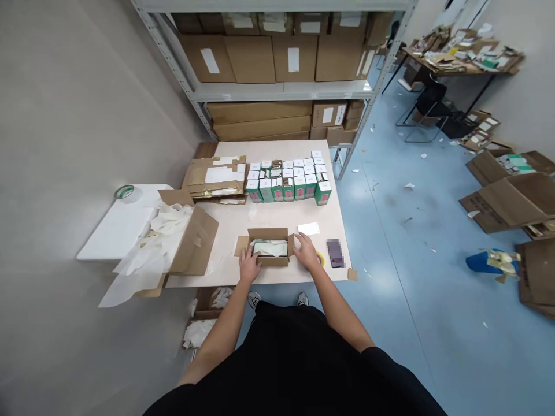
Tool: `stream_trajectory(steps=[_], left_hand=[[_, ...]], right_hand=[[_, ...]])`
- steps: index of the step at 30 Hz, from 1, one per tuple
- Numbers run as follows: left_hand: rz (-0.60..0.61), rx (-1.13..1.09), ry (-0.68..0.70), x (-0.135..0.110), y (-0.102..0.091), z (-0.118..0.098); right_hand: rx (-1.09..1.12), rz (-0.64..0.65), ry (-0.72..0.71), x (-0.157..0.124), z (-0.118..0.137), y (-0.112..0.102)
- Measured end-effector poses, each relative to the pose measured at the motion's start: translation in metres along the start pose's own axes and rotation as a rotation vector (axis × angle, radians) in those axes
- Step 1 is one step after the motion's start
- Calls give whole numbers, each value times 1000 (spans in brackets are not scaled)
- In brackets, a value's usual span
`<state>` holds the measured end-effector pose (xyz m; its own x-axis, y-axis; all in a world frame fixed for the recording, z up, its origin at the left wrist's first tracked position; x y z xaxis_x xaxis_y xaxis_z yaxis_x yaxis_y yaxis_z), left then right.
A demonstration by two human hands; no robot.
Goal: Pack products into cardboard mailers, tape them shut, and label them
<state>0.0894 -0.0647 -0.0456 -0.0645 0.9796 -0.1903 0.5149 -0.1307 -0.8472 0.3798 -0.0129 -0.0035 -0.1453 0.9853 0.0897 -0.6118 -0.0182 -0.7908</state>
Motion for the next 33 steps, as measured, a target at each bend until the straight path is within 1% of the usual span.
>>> stream_trajectory(steps=[2, 3, 5, 6, 8, 10, 12, 14, 17, 20, 24, 27, 28, 30, 31, 33], left_hand=[[-44, -27, -55, -7, -4, 1], [-73, -48, -79, -10, -6, 4], [-154, -93, -119, -14, -12, 11], [-201, -112, -136, -15, -15, 16], [-259, -147, -132, -16, -19, 25], [-310, -164, -122, -18, -19, 32], [-336, -174, -112, -19, -17, 34], [-328, -185, -102, -21, -11, 33], [-282, -205, -113, -21, -1, 27], [-261, -209, -144, -21, 4, 21], [-290, -205, -143, -19, 2, 21], [-338, -238, -179, -14, -4, 30], [-358, -269, -224, -10, -5, 34], [-394, -372, -364, -2, -6, 44], [-406, -441, -442, 3, -6, 48], [-419, -580, -552, 11, -3, 52]], right_hand=[[-43, -81, 93, 0, -24, -11], [-73, -121, 151, 0, -41, -18], [-142, -179, 316, -4, -81, -30], [-181, -184, 409, -8, -103, -35], [-264, -135, 584, -18, -145, -41], [-325, -26, 710, -29, -180, -40], [-360, 84, 792, -37, -204, -35], [-385, 153, 830, -40, -220, -28], [-418, 204, 835, -38, -232, -16], [-449, 226, 831, -35, -238, -6], [-452, 208, 782, -36, -238, 1], [-412, 147, 780, -41, -233, -1], [-391, 110, 795, -43, -230, -3], [-332, 32, 807, -47, -216, -7], [-295, 3, 791, -49, -206, -7], [-216, -26, 690, -51, -176, -5]])
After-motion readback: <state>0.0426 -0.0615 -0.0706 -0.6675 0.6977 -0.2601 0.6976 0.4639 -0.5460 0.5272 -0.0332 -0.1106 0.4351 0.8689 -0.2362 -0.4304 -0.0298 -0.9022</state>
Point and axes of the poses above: each hand's wrist, its own x-axis towards the middle knuckle, its own y-axis out of the palm, z = x × y, the point moved 2 cm from there along x, towards the middle knuckle, and after that the axes turned 13 degrees about -x, right-handed, at the moved point
